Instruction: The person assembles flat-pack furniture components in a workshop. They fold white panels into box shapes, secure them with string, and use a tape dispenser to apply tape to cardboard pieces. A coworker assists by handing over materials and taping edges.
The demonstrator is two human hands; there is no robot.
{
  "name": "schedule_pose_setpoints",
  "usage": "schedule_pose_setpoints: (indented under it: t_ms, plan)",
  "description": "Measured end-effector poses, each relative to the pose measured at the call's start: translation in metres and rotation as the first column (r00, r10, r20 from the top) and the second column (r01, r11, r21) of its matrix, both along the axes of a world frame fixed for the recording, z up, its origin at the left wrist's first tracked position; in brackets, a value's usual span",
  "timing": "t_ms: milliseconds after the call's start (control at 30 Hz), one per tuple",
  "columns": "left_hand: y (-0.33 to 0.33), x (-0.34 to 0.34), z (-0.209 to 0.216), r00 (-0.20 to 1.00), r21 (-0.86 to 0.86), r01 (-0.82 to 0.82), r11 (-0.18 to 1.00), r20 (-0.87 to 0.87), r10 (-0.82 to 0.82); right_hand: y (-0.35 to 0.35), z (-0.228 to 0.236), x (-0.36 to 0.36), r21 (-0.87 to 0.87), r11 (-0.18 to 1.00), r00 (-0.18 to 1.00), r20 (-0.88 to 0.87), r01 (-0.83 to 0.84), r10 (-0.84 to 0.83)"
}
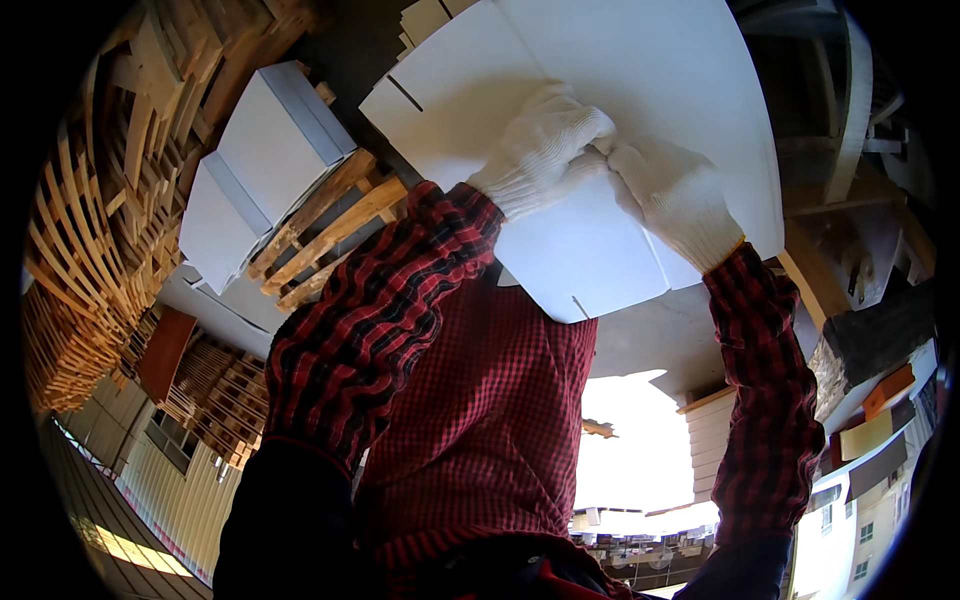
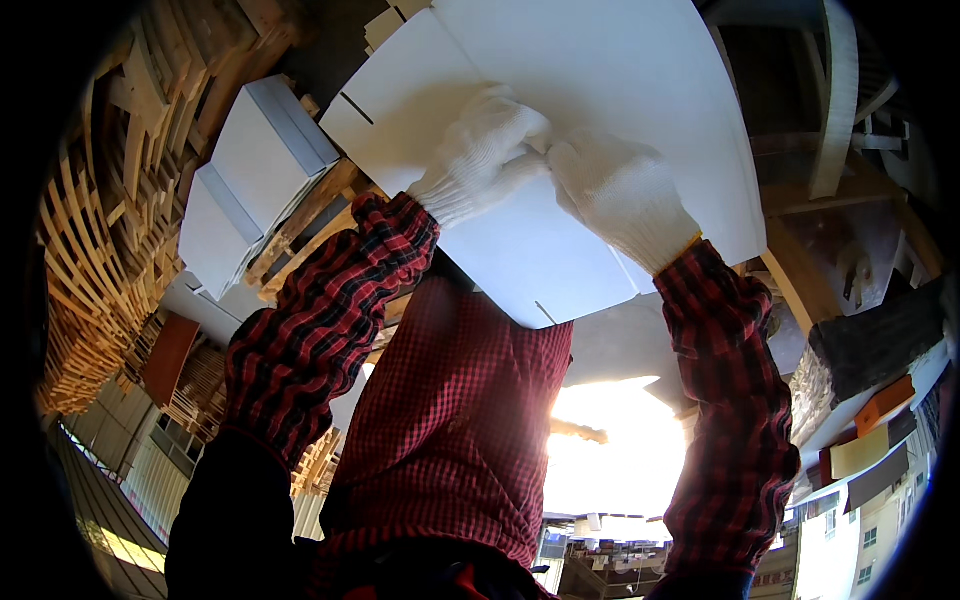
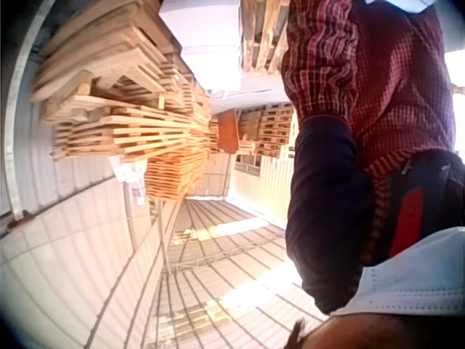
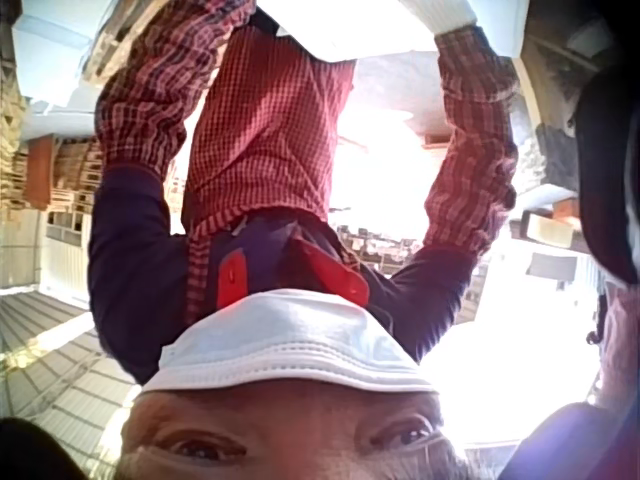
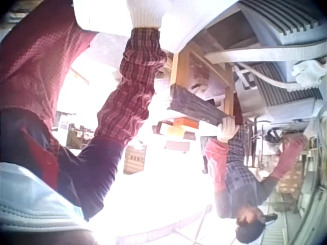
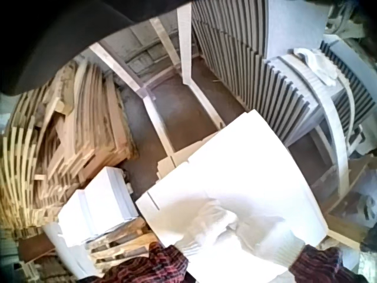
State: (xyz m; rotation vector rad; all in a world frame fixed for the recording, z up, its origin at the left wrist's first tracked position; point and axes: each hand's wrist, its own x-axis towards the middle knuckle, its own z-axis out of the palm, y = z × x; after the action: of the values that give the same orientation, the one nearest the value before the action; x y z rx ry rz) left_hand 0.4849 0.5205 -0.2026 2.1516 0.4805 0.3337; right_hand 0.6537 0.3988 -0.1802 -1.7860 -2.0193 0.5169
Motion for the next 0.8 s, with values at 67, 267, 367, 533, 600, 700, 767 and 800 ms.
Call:
schedule_pose_setpoints:
  t_ms: [67, 267, 367, 533, 600, 700, 767, 800]
  plan:
    - [0.0, 0.0, 0.002, 0.999, -0.003, -0.004, 1.0, -0.041, 0.004, 0.004, -0.005, -0.001, -0.029, 0.999, 0.999, -0.02, -0.036, 0.035]
    - [0.005, 0.0, 0.006, 0.998, 0.013, 0.054, 0.998, -0.038, -0.054, 0.007, -0.008, 0.005, -0.016, 0.985, 0.983, -0.073, -0.17, 0.169]
    - [0.005, 0.003, 0.012, 0.971, -0.39, -0.172, 0.905, -0.22, 0.09, 0.01, 0.01, 0.002, -0.468, 0.794, 0.914, -0.089, -0.389, 0.396]
    - [0.007, 0.005, 0.012, 0.984, -0.339, -0.149, 0.929, -0.144, 0.105, -0.111, 0.061, -0.079, -0.4, 0.686, 0.772, -0.502, -0.607, 0.39]
    - [0.007, 0.003, 0.009, 0.993, -0.317, -0.112, 0.942, -0.08, 0.091, -0.109, 0.066, -0.08, -0.469, 0.734, 0.844, -0.465, -0.492, 0.269]
    - [0.009, 0.006, 0.016, 0.98, -0.306, -0.113, 0.945, -0.193, 0.054, -0.107, 0.074, -0.075, -0.441, 0.815, 0.871, -0.468, -0.375, 0.148]
    - [0.009, 0.007, 0.023, 0.975, -0.381, -0.168, 0.909, -0.2, 0.097, -0.115, 0.078, -0.074, -0.515, 0.81, 0.888, -0.459, -0.282, 0.018]
    - [0.011, 0.009, 0.026, 0.972, -0.416, -0.195, 0.888, -0.204, 0.118, -0.13, 0.079, -0.073, -0.613, 0.759, 0.901, -0.424, -0.217, -0.085]
